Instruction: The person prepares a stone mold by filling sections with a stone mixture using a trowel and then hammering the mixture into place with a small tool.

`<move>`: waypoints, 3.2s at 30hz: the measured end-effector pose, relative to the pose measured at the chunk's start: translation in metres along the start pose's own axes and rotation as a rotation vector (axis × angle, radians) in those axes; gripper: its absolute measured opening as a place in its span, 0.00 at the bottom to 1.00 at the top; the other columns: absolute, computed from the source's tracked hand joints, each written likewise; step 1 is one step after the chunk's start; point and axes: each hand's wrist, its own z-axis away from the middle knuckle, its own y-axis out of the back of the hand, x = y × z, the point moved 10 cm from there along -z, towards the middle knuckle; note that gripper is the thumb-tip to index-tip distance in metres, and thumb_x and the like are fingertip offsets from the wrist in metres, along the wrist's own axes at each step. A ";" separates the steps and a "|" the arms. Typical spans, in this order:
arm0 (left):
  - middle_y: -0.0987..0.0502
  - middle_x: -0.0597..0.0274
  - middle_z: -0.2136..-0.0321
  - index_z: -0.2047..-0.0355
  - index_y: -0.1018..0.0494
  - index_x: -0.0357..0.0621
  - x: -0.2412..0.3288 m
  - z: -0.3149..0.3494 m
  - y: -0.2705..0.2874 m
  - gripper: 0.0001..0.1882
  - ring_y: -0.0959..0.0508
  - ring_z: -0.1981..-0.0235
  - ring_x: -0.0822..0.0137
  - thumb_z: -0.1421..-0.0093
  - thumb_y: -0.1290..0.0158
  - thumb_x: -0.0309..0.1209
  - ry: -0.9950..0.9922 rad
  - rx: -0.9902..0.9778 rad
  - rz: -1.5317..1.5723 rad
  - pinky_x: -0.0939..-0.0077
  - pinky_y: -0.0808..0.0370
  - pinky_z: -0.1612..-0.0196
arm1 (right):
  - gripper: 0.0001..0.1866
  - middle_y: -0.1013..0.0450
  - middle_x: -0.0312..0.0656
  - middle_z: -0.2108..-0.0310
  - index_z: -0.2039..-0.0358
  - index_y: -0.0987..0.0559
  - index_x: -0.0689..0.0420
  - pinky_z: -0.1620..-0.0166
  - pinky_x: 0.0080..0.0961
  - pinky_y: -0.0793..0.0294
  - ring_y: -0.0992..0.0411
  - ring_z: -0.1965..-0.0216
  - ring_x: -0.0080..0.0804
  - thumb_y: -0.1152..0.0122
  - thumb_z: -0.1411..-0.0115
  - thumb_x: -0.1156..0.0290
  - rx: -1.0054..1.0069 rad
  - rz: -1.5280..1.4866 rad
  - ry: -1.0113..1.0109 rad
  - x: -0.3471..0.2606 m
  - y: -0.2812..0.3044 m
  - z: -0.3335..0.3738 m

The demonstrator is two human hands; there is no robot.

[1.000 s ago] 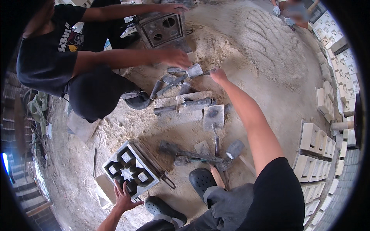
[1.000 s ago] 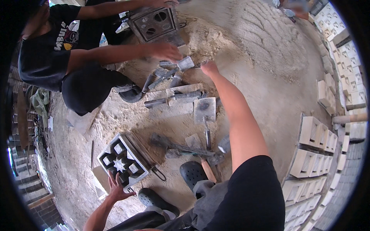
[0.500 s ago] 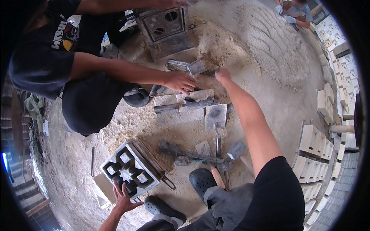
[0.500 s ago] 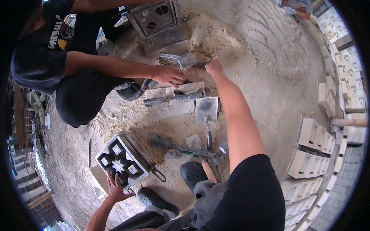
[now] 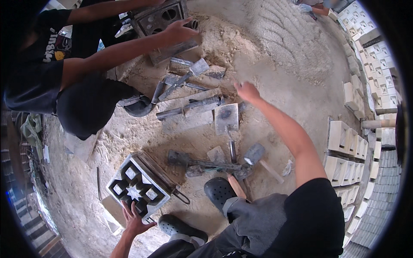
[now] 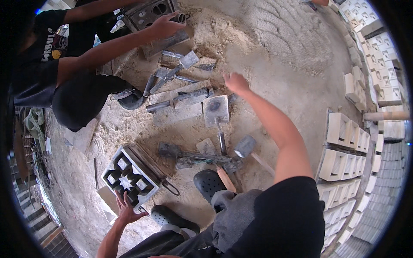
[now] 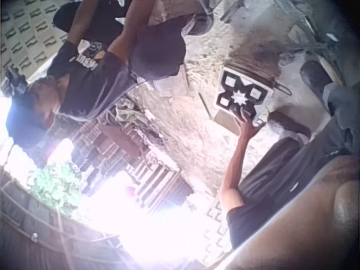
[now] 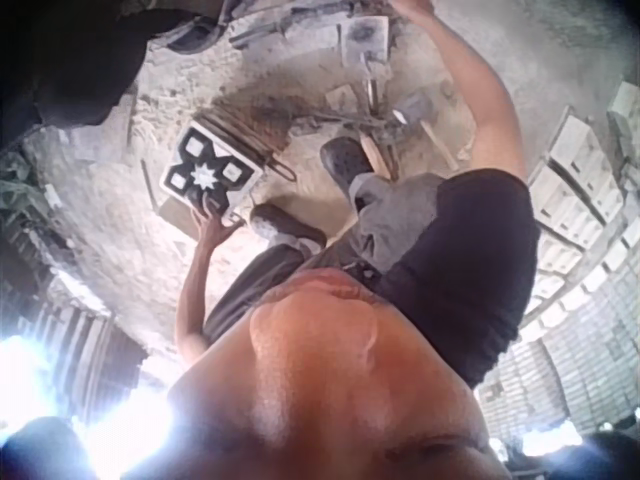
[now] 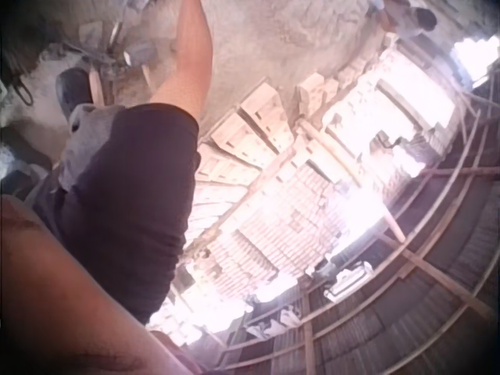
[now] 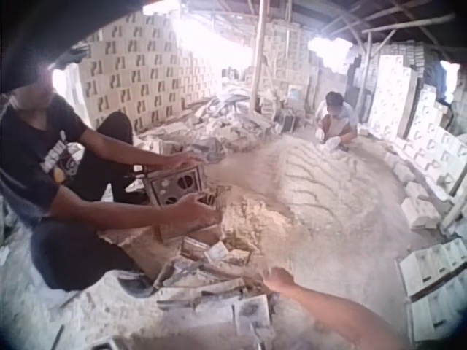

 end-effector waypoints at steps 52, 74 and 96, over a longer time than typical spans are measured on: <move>0.81 0.10 0.36 0.33 0.65 0.16 -0.007 -0.011 -0.014 0.81 0.79 0.30 0.25 0.61 0.36 0.73 0.043 -0.040 -0.095 0.36 0.65 0.29 | 0.21 0.31 0.38 0.86 0.76 0.22 0.62 0.85 0.31 0.35 0.34 0.90 0.29 0.41 0.36 0.56 -0.384 -0.162 -0.206 0.114 0.083 0.150; 0.82 0.17 0.34 0.31 0.66 0.22 -0.016 -0.013 -0.019 0.80 0.74 0.30 0.24 0.61 0.33 0.70 0.005 0.062 -0.128 0.38 0.60 0.29 | 0.31 0.23 0.64 0.53 0.53 0.20 0.67 0.46 0.48 0.25 0.25 0.49 0.61 0.45 0.37 0.46 0.055 -0.017 -0.201 0.063 0.077 0.045; 0.19 0.44 0.69 0.60 0.25 0.37 0.349 -0.096 0.162 0.30 0.17 0.63 0.45 0.37 0.47 0.57 -0.432 0.023 -0.240 0.52 0.21 0.59 | 0.45 0.41 0.65 0.40 0.30 0.49 0.55 0.42 0.49 0.29 0.33 0.42 0.62 0.41 0.46 0.75 0.190 -0.092 0.090 0.133 -0.001 0.094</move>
